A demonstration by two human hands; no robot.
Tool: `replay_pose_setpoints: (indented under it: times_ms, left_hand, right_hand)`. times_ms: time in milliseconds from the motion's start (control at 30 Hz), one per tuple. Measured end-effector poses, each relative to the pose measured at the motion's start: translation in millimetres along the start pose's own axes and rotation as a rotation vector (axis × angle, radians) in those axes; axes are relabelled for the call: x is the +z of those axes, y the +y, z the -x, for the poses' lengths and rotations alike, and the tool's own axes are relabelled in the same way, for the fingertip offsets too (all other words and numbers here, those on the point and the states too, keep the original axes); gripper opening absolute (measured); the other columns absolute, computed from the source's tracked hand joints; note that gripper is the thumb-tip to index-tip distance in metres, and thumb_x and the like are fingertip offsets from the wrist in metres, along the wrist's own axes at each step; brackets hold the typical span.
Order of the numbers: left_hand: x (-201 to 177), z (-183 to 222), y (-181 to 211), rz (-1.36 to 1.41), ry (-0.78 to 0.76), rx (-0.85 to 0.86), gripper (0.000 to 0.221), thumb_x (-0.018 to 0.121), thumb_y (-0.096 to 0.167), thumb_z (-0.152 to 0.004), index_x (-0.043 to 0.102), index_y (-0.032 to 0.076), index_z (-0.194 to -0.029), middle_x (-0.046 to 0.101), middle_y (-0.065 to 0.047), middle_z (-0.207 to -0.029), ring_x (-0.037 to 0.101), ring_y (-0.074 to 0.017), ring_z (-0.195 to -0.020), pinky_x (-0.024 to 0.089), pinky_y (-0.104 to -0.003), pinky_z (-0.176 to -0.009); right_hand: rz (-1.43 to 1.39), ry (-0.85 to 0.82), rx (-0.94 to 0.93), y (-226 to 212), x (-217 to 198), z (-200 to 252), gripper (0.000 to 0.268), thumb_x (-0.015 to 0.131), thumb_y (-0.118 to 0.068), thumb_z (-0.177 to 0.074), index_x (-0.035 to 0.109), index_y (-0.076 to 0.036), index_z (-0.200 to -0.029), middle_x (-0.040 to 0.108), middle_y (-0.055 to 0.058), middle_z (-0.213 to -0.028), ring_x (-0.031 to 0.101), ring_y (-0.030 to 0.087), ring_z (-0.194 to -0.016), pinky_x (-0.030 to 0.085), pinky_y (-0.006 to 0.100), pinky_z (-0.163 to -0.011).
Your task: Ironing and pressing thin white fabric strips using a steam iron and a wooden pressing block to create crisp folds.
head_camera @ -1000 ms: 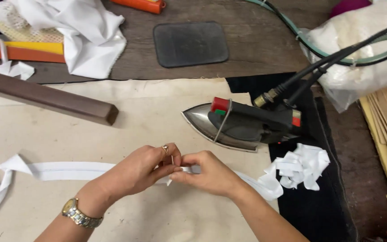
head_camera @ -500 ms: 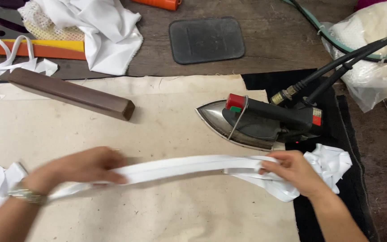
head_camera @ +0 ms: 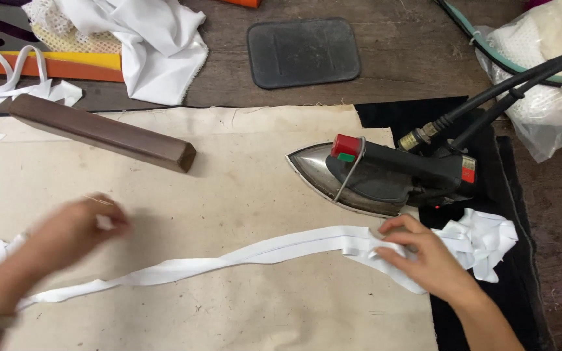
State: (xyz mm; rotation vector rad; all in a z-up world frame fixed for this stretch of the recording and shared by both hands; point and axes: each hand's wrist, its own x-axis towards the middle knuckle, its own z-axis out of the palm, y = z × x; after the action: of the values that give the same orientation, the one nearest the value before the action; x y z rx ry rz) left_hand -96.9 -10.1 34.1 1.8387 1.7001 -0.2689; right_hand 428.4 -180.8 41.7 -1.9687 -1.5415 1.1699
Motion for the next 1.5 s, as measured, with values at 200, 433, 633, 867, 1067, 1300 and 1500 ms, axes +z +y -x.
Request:
replay_pose_setpoints:
  times_ms: [200, 433, 633, 867, 1067, 1300, 1500]
  left_hand:
    - [40.2, 29.2, 46.4, -0.217, -0.248, 0.193, 0.043, 0.086, 0.045, -0.068, 0.058, 0.028, -0.096, 0.058, 0.009, -0.090, 0.063, -0.0143, -0.072, 0.051, -0.030, -0.068]
    - [27.2, 28.2, 10.9, -0.388, -0.363, 0.053, 0.015, 0.075, 0.038, -0.076, 0.063, 0.030, -0.081, 0.061, 0.014, -0.092, 0.062, -0.0084, -0.081, 0.049, -0.028, -0.068]
    - [-15.1, 64.4, 28.1, 0.327, 0.878, 0.542, 0.013, 0.053, -0.008, -0.093, 0.047, 0.001, -0.099, 0.056, -0.018, -0.113, 0.054, -0.0295, -0.102, 0.041, -0.035, -0.083]
    - [3.1, 62.2, 8.3, -0.345, 0.280, -0.061, 0.019, 0.055, 0.022, -0.084, 0.069, 0.022, -0.096, 0.058, 0.005, -0.123, 0.069, -0.0309, -0.084, 0.058, -0.046, -0.061]
    - [8.0, 37.2, 9.0, -0.196, 0.473, 0.196, 0.014, 0.057, 0.016, -0.089, 0.070, 0.013, -0.095, 0.068, -0.006, -0.097, 0.064, -0.0304, -0.089, 0.054, -0.044, -0.065]
    - [20.6, 0.9, 67.3, -0.038, 0.256, 0.521, 0.022, 0.062, 0.022, -0.086, 0.068, 0.022, -0.106, 0.066, 0.005, -0.108, 0.054, -0.0257, -0.096, 0.038, -0.045, -0.078]
    - [35.8, -9.3, 81.7, -0.236, -0.073, 0.421, 0.014, 0.073, 0.033, -0.079, 0.066, 0.021, -0.080, 0.061, 0.004, -0.090, 0.057, -0.0175, -0.091, 0.040, -0.035, -0.087]
  right_hand:
    - [0.223, -0.092, 0.042, -1.2, 18.0, 4.7, 0.016, 0.075, -0.028, -0.077, 0.085, -0.019, -0.085, 0.056, -0.008, -0.115, 0.060, 0.007, -0.110, 0.045, 0.026, -0.091]
    - [0.278, -0.117, 0.080, 10.9, 15.9, -0.2, 0.010, 0.075, -0.022, -0.076, 0.081, -0.018, -0.082, 0.070, -0.008, -0.087, 0.071, 0.009, -0.080, 0.046, 0.021, -0.078]
    - [0.089, -0.060, 0.226, -10.6, 16.5, 0.3, 0.012, 0.077, -0.017, -0.078, 0.083, -0.007, -0.081, 0.071, -0.001, -0.082, 0.064, 0.013, -0.062, 0.046, 0.025, -0.061]
    - [0.138, -0.091, 0.281, -15.9, 11.1, -3.7, 0.014, 0.077, -0.018, -0.079, 0.086, -0.008, -0.081, 0.073, -0.002, -0.081, 0.067, 0.011, -0.070, 0.047, 0.024, -0.065]
    - [0.119, -0.105, 0.362, -24.5, 8.6, -3.8, 0.015, 0.075, -0.017, -0.081, 0.085, -0.006, -0.083, 0.072, 0.000, -0.082, 0.063, 0.014, -0.067, 0.045, 0.026, -0.061]
    - [0.162, -0.103, 0.322, -30.1, 2.9, -0.2, 0.018, 0.073, -0.022, -0.080, 0.086, -0.011, -0.085, 0.074, -0.002, -0.084, 0.068, 0.010, -0.077, 0.046, 0.022, -0.077]
    - [0.275, -0.117, 0.185, 29.1, -15.4, 7.0, 0.021, 0.073, -0.030, -0.078, 0.082, -0.012, -0.074, 0.074, -0.003, -0.073, 0.066, 0.007, -0.069, 0.046, 0.022, -0.067]
